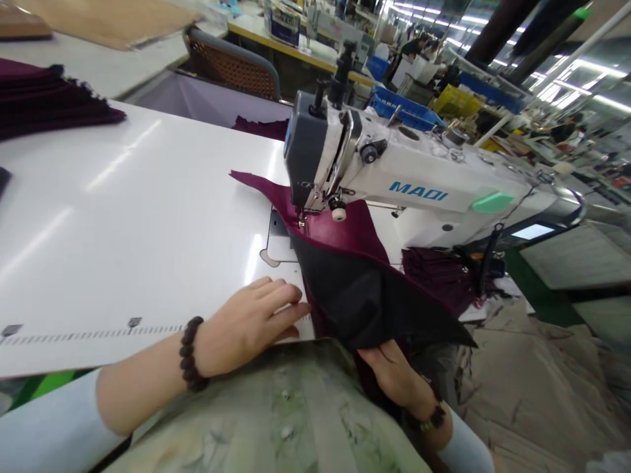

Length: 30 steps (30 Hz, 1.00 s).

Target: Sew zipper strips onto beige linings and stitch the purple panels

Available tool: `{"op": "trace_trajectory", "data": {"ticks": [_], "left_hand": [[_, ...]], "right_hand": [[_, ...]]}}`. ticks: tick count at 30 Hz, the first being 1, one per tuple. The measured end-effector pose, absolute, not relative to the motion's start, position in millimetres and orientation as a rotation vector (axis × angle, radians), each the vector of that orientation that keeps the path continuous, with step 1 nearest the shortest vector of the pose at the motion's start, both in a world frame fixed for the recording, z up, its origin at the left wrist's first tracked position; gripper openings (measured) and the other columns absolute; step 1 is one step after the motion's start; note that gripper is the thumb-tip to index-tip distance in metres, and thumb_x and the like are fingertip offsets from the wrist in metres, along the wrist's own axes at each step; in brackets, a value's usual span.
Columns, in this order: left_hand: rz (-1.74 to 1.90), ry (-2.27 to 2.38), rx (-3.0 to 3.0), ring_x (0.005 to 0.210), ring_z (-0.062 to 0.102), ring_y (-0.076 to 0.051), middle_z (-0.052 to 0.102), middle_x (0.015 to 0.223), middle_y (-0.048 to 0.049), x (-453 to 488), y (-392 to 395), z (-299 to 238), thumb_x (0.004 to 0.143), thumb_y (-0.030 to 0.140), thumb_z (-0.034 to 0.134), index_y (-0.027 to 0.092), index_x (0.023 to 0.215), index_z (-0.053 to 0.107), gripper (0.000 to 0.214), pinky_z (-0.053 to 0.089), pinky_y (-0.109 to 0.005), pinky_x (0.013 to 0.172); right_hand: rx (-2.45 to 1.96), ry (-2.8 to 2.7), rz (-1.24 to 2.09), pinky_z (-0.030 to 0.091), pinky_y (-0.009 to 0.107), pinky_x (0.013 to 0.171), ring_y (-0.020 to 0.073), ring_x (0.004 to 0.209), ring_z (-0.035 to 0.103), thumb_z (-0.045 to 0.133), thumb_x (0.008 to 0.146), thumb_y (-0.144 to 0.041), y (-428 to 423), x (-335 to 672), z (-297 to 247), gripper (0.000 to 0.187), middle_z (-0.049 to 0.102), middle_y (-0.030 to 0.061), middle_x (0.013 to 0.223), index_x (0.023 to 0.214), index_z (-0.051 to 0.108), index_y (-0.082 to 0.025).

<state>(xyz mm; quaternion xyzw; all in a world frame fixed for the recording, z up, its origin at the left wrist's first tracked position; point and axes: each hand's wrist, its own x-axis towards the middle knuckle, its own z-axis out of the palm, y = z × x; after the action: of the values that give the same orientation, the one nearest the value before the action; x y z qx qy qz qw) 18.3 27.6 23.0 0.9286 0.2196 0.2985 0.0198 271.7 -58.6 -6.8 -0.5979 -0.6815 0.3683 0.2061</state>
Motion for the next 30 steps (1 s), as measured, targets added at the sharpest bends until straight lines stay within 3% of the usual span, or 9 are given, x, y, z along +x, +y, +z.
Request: {"op": "trace_trajectory", "data": {"ticks": [4,8,17,22,24,27,30], "left_hand": [[0.885,0.674,2.948,0.058,0.045,-0.013,0.053,0.067,-0.0013,33,13,8,0.093,0.015,0.034,0.013,0.087,0.056,0.023,0.036,-0.027,0.052],[1.005,0.680,2.893,0.050,0.041,-0.011,0.048,0.057,0.0009,45,9,7,0.093,0.012,0.034,0.015,0.064,0.049,0.033,0.032,-0.027,0.047],[0.915,0.606,2.841,0.048,0.042,-0.011,0.050,0.055,0.0011,40,9,1,0.092,0.012,0.037,0.014,0.065,0.051,0.030,0.032,-0.026,0.047],[0.849,0.579,2.830,0.050,0.044,-0.012,0.052,0.059,-0.0002,43,8,-4,0.092,0.010,0.033,0.014,0.065,0.053,0.034,0.032,-0.029,0.047],[0.784,0.537,2.823,0.051,0.043,-0.012,0.052,0.060,-0.0006,35,10,3,0.093,0.012,0.033,0.014,0.061,0.052,0.036,0.031,-0.029,0.046],[0.817,0.479,2.691,0.050,0.041,-0.010,0.047,0.058,0.0015,7,24,38,0.091,0.025,0.044,0.015,0.065,0.054,0.030,0.031,-0.025,0.046],[1.039,0.799,2.499,0.070,0.054,-0.006,0.056,0.079,0.0030,-16,48,83,0.093,0.023,0.039,0.017,0.083,0.057,0.022,0.040,-0.017,0.062]], "right_hand": [[-1.653,-1.838,1.179,0.021,0.045,0.110,0.0239,0.126,0.038,0.030,0.087,-0.060,-61,270,-4,0.061,0.049,0.0102,0.127,0.130,0.047,-0.020],[-1.647,-1.825,1.245,0.021,0.043,0.110,0.0233,0.125,0.040,0.023,0.085,-0.066,-61,267,-1,0.070,0.051,0.0114,0.125,0.129,0.049,-0.018],[-1.487,-2.148,0.970,0.034,0.038,0.104,0.0202,0.116,0.049,0.028,0.093,-0.049,-54,284,-2,0.054,0.056,0.0122,0.118,0.127,0.050,-0.013],[-1.106,-2.532,0.656,0.035,0.037,0.105,0.0190,0.123,0.042,0.028,0.095,-0.034,-36,277,16,0.045,0.047,0.0131,0.128,0.128,0.047,-0.010],[-0.996,-2.642,0.627,0.030,0.042,0.107,0.0204,0.127,0.036,0.029,0.094,-0.030,-29,269,25,0.042,0.044,0.0124,0.131,0.129,0.046,-0.012],[-0.979,-2.791,0.736,0.014,0.053,0.110,0.0223,0.130,0.031,0.038,0.091,-0.028,-23,257,38,0.042,0.043,0.0104,0.133,0.131,0.044,-0.017],[-1.008,-2.865,0.916,0.002,0.055,0.109,0.0220,0.133,0.025,0.045,0.088,-0.041,-18,252,45,0.054,0.037,0.0103,0.137,0.135,0.038,-0.016]]}}
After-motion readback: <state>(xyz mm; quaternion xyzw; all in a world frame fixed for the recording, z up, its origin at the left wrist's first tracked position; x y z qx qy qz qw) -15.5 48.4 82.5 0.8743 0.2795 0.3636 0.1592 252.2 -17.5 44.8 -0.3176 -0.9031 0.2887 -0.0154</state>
